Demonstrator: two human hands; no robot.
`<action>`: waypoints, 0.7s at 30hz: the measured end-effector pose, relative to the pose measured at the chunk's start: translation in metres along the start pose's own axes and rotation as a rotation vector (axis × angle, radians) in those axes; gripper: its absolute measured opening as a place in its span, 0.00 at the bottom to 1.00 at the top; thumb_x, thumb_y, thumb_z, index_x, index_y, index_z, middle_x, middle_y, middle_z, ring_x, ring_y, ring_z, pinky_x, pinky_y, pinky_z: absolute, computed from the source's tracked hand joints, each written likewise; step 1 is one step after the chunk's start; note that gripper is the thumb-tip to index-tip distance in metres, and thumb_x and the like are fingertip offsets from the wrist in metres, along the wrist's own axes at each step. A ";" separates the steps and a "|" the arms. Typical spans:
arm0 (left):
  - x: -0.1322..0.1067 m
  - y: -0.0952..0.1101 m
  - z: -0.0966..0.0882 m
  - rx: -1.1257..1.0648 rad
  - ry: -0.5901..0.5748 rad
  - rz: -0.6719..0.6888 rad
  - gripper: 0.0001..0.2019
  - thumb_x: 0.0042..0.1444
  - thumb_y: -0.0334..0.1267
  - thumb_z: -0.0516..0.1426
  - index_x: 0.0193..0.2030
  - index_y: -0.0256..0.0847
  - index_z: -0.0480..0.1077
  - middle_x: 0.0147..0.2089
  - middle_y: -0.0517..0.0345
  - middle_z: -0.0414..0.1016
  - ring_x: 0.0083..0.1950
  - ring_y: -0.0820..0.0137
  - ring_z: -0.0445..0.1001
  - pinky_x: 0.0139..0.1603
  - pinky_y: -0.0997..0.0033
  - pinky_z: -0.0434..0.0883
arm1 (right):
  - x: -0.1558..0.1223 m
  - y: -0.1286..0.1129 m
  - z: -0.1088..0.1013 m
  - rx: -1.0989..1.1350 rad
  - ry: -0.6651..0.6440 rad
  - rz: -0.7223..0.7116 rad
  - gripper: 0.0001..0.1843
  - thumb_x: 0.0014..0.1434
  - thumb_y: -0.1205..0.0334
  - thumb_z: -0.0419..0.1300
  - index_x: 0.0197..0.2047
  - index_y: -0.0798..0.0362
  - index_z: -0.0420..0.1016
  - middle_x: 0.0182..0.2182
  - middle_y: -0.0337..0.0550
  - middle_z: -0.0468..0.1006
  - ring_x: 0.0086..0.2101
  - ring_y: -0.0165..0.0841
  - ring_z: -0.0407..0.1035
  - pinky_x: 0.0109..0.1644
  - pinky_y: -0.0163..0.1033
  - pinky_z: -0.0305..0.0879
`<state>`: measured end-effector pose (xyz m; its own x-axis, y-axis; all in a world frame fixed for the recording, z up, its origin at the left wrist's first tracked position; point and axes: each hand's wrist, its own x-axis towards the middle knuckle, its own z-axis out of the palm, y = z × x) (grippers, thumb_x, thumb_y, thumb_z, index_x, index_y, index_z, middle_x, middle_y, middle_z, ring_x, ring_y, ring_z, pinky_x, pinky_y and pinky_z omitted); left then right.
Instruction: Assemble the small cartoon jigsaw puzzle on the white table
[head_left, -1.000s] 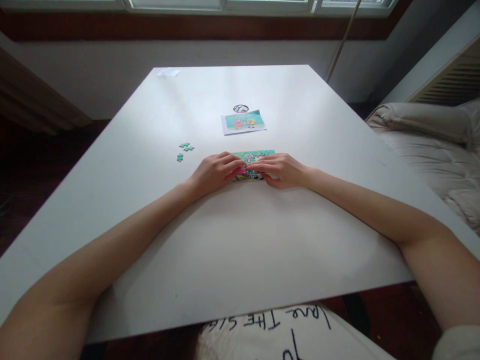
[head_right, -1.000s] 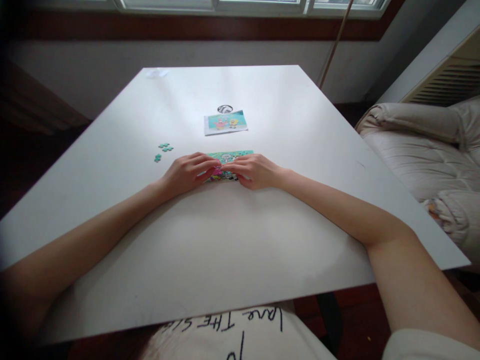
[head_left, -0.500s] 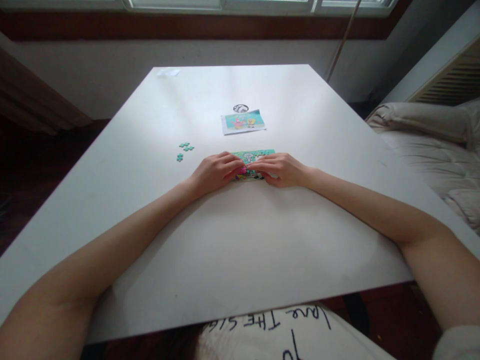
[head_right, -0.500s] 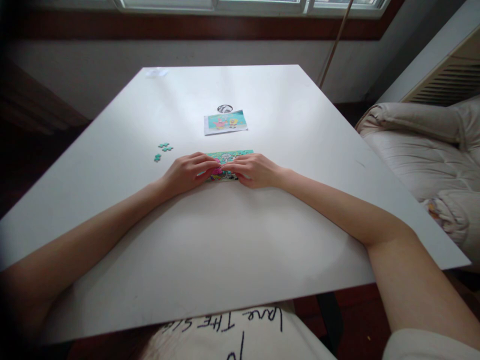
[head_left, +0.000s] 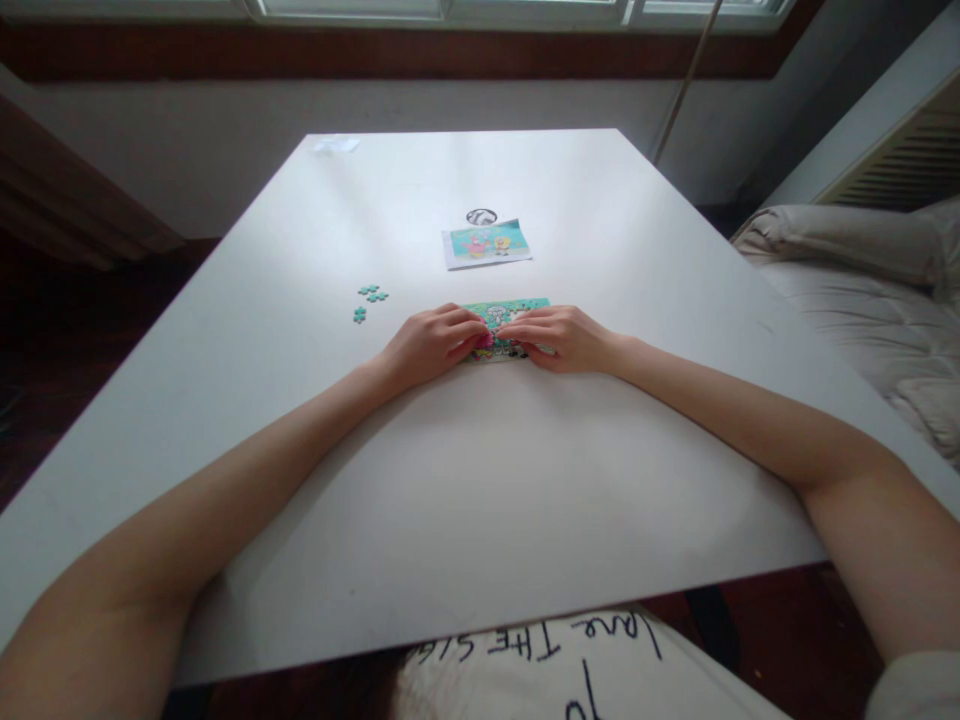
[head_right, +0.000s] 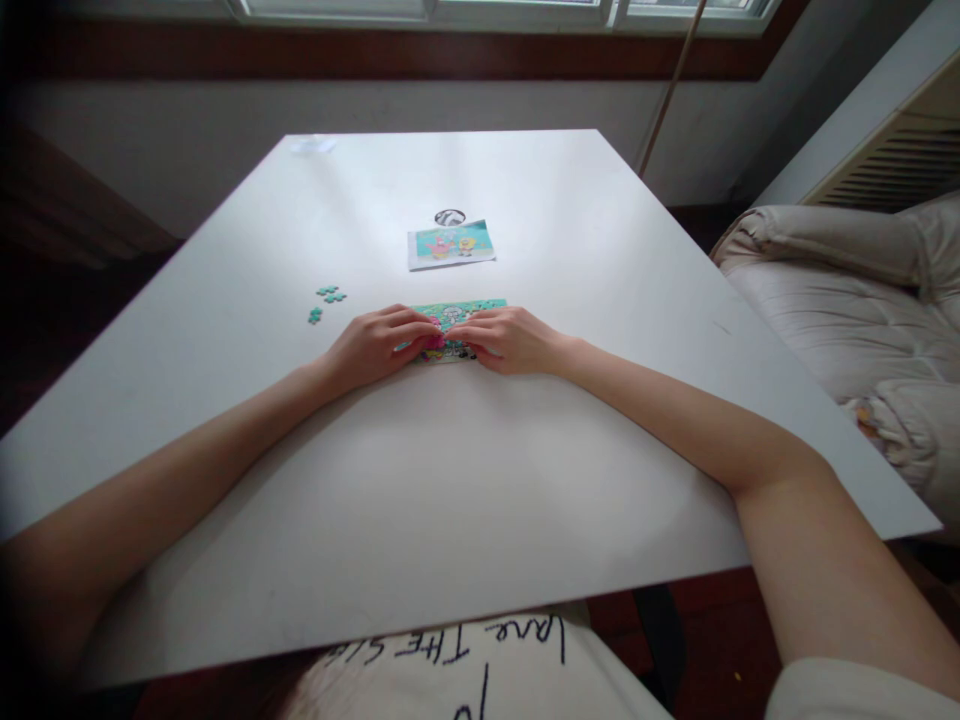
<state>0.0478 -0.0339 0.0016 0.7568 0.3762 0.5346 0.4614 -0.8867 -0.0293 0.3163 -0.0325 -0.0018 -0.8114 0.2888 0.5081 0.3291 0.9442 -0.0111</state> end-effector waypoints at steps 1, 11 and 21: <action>0.000 0.000 0.000 -0.009 -0.005 -0.006 0.10 0.69 0.37 0.53 0.44 0.41 0.77 0.43 0.56 0.82 0.43 0.70 0.77 0.42 0.74 0.73 | 0.000 0.000 0.000 0.000 0.001 0.000 0.20 0.63 0.68 0.51 0.56 0.52 0.74 0.47 0.45 0.83 0.46 0.32 0.78 0.48 0.36 0.74; -0.001 -0.001 0.000 -0.057 -0.035 -0.046 0.13 0.70 0.39 0.51 0.45 0.42 0.77 0.44 0.55 0.81 0.44 0.70 0.77 0.44 0.73 0.74 | -0.003 0.001 0.001 0.031 -0.008 0.018 0.21 0.62 0.68 0.52 0.57 0.50 0.74 0.48 0.45 0.83 0.45 0.32 0.78 0.48 0.37 0.73; 0.000 -0.001 0.000 -0.037 -0.019 -0.028 0.12 0.69 0.38 0.52 0.44 0.41 0.77 0.43 0.55 0.82 0.43 0.70 0.78 0.43 0.73 0.74 | -0.001 -0.001 -0.001 -0.014 0.034 0.004 0.20 0.62 0.67 0.52 0.55 0.50 0.74 0.46 0.44 0.84 0.42 0.30 0.79 0.45 0.35 0.72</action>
<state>0.0478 -0.0332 0.0019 0.7528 0.4054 0.5185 0.4651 -0.8851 0.0168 0.3167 -0.0340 -0.0015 -0.7932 0.2870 0.5371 0.3397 0.9405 -0.0010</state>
